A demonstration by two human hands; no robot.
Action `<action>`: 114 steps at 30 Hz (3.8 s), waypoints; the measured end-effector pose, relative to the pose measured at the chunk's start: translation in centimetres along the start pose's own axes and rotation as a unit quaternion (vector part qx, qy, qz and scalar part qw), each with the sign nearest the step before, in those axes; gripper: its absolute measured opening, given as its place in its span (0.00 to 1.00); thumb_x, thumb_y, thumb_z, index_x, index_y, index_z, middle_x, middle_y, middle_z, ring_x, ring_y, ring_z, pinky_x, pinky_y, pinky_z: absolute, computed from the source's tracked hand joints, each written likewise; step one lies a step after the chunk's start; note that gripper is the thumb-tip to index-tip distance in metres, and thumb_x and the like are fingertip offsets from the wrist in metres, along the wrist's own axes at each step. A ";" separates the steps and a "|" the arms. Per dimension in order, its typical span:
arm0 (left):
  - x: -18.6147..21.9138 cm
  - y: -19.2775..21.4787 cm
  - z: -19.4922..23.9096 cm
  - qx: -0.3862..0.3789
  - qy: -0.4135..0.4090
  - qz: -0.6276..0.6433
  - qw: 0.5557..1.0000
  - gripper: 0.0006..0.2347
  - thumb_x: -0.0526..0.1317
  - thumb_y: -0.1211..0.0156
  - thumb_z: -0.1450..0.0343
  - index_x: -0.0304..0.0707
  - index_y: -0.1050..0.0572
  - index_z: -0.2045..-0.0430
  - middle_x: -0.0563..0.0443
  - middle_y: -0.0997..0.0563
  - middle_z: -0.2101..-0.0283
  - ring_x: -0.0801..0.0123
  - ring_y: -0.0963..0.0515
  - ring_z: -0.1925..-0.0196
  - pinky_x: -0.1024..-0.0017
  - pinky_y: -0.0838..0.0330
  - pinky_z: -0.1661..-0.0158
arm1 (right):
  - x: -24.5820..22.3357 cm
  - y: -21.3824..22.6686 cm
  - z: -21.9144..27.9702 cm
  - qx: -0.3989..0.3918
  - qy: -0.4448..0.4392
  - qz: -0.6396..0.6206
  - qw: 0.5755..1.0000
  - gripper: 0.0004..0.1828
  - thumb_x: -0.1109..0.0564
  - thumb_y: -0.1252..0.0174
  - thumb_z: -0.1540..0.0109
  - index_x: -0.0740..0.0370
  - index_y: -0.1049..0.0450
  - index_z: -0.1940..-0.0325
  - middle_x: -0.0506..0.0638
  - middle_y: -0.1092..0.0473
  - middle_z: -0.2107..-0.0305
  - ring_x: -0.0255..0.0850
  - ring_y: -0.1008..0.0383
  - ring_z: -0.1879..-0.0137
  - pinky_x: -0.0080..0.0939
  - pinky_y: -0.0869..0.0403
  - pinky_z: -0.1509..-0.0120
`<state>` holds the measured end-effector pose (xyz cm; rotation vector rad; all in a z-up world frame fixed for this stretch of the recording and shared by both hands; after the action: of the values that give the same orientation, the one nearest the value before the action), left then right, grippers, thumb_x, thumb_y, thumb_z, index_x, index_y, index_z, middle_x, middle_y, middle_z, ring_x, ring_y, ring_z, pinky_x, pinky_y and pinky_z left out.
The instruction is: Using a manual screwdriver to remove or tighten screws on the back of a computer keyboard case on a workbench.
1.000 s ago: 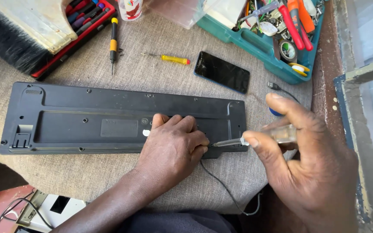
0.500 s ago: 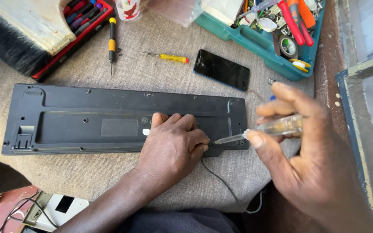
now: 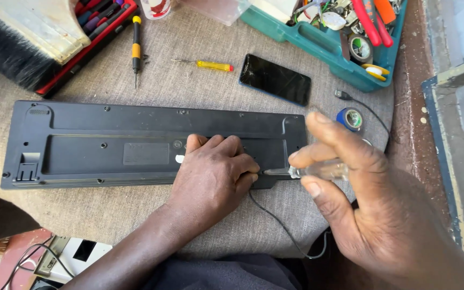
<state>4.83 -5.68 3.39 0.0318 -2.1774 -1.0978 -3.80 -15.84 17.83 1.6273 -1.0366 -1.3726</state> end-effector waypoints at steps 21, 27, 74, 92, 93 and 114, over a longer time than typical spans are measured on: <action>0.1 0.1 0.1 0.003 -0.001 0.001 1.000 0.07 0.43 0.40 0.27 0.56 0.17 0.75 0.60 0.28 0.71 0.64 0.28 0.67 0.57 0.45 0.57 | 0.5 0.7 0.2 0.121 0.004 0.049 0.991 0.31 0.52 0.32 0.34 0.63 0.34 0.29 0.59 0.28 0.50 0.45 0.19 0.44 0.46 0.19 0.40; 0.0 -0.1 0.2 0.004 -0.005 -0.011 1.000 0.05 0.44 0.37 0.29 0.59 0.17 0.75 0.61 0.28 0.70 0.64 0.28 0.66 0.56 0.44 0.56 | 0.8 0.0 0.0 0.069 -0.004 -0.005 0.998 0.26 0.57 0.39 0.32 0.60 0.34 0.30 0.48 0.18 0.51 0.39 0.14 0.43 0.42 0.23 0.32; 0.2 -0.1 0.2 0.000 -0.002 -0.012 1.000 0.07 0.42 0.39 0.28 0.58 0.16 0.75 0.61 0.28 0.71 0.65 0.28 0.67 0.56 0.45 0.57 | -0.6 1.5 0.2 0.027 0.070 0.028 0.997 0.13 0.60 0.38 0.34 0.62 0.27 0.46 0.47 0.21 0.53 0.39 0.17 0.44 0.37 0.22 0.36; 0.4 0.3 0.2 0.007 -0.017 -0.009 1.000 0.05 0.42 0.38 0.28 0.54 0.19 0.75 0.58 0.29 0.70 0.62 0.28 0.66 0.56 0.43 0.57 | 1.5 -0.8 0.6 0.082 -0.092 0.126 0.984 0.18 0.48 0.35 0.34 0.54 0.34 0.48 0.37 0.18 0.51 0.28 0.17 0.68 0.40 0.28 0.69; 0.3 0.3 0.2 0.007 -0.015 -0.008 1.000 0.05 0.42 0.38 0.28 0.54 0.19 0.75 0.58 0.29 0.70 0.62 0.28 0.66 0.56 0.43 0.57 | 1.2 -1.1 0.7 0.081 -0.091 0.125 0.985 0.18 0.48 0.35 0.34 0.54 0.34 0.48 0.37 0.18 0.51 0.28 0.17 0.68 0.40 0.28 0.69; 0.2 0.3 0.2 0.009 0.000 -0.025 1.000 0.07 0.42 0.39 0.29 0.57 0.15 0.76 0.61 0.27 0.71 0.65 0.28 0.69 0.56 0.45 0.59 | 1.6 4.0 2.6 0.206 -0.158 -0.041 0.965 0.33 0.59 0.32 0.39 0.66 0.35 0.32 0.52 0.17 0.56 0.38 0.13 0.51 0.37 0.19 0.41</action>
<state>4.62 -5.45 3.67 0.0955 -2.1977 -1.1062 -6.63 -19.01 20.57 1.7954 -1.5407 -1.5848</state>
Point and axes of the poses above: each hand's wrist, its own z-axis away from the middle knuckle, its own y-axis out of the back of the hand, x = y × z, the point moved 8 cm from there along -z, towards the middle knuckle
